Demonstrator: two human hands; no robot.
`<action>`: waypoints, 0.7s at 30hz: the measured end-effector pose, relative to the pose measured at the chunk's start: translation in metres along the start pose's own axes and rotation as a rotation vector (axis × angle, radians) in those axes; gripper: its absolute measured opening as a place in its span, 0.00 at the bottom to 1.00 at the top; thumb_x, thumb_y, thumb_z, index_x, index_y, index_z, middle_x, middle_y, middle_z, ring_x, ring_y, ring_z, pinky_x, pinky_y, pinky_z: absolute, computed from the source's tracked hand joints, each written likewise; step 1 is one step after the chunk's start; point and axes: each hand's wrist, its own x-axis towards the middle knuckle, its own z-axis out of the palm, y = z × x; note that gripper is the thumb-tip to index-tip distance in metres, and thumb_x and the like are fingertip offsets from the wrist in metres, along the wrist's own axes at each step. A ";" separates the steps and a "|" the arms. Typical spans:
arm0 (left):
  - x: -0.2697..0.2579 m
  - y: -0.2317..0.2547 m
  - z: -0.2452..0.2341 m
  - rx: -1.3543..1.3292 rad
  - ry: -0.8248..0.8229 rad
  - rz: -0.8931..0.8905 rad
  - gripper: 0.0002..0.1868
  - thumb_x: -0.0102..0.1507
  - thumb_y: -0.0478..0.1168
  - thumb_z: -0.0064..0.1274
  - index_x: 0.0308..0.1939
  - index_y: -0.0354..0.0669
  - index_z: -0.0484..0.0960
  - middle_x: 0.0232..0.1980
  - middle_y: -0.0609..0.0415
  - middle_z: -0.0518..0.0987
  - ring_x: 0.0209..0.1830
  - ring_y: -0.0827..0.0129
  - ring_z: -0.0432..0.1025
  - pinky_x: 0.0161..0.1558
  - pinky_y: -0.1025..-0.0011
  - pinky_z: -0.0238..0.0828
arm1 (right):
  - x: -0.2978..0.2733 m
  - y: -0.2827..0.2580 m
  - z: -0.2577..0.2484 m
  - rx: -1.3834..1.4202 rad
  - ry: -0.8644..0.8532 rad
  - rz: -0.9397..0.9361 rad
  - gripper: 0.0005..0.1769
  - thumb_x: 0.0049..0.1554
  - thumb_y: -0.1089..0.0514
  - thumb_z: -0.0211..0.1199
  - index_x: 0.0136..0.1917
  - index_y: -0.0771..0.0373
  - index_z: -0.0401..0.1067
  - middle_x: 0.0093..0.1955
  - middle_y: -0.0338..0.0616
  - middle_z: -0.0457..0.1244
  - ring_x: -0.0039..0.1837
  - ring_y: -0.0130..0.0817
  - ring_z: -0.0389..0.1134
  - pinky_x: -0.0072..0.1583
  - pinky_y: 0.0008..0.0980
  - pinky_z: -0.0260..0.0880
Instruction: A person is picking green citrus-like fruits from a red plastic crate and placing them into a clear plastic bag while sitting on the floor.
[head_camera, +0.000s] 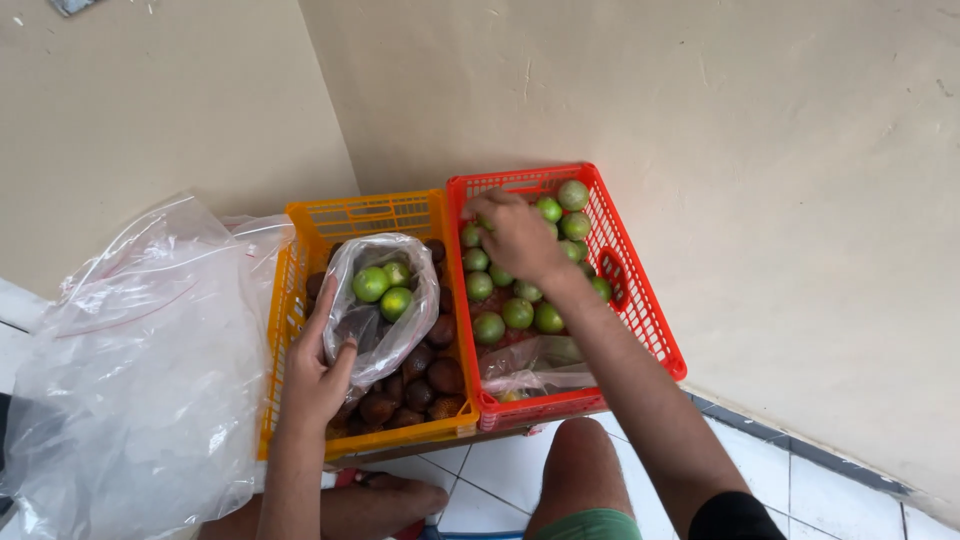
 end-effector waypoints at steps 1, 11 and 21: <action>-0.001 -0.001 -0.001 0.002 -0.005 0.003 0.40 0.60 0.24 0.44 0.78 0.43 0.60 0.80 0.43 0.58 0.80 0.50 0.49 0.76 0.52 0.45 | -0.004 0.015 -0.002 0.002 0.004 0.004 0.19 0.58 0.61 0.63 0.62 0.52 0.75 0.64 0.48 0.64 0.67 0.56 0.67 0.62 0.58 0.70; 0.006 -0.010 0.000 0.053 -0.001 0.050 0.41 0.59 0.26 0.46 0.78 0.45 0.61 0.79 0.44 0.60 0.79 0.52 0.51 0.76 0.55 0.48 | -0.033 0.106 0.049 -0.371 -0.394 0.303 0.28 0.54 0.50 0.72 0.66 0.53 0.72 0.67 0.59 0.55 0.59 0.68 0.70 0.57 0.62 0.74; 0.002 -0.007 -0.005 0.024 -0.004 0.000 0.42 0.58 0.25 0.44 0.78 0.46 0.61 0.80 0.44 0.59 0.80 0.51 0.52 0.76 0.53 0.49 | -0.034 -0.084 -0.042 0.413 -0.210 -0.084 0.30 0.62 0.57 0.62 0.74 0.68 0.60 0.60 0.70 0.64 0.56 0.64 0.72 0.59 0.59 0.75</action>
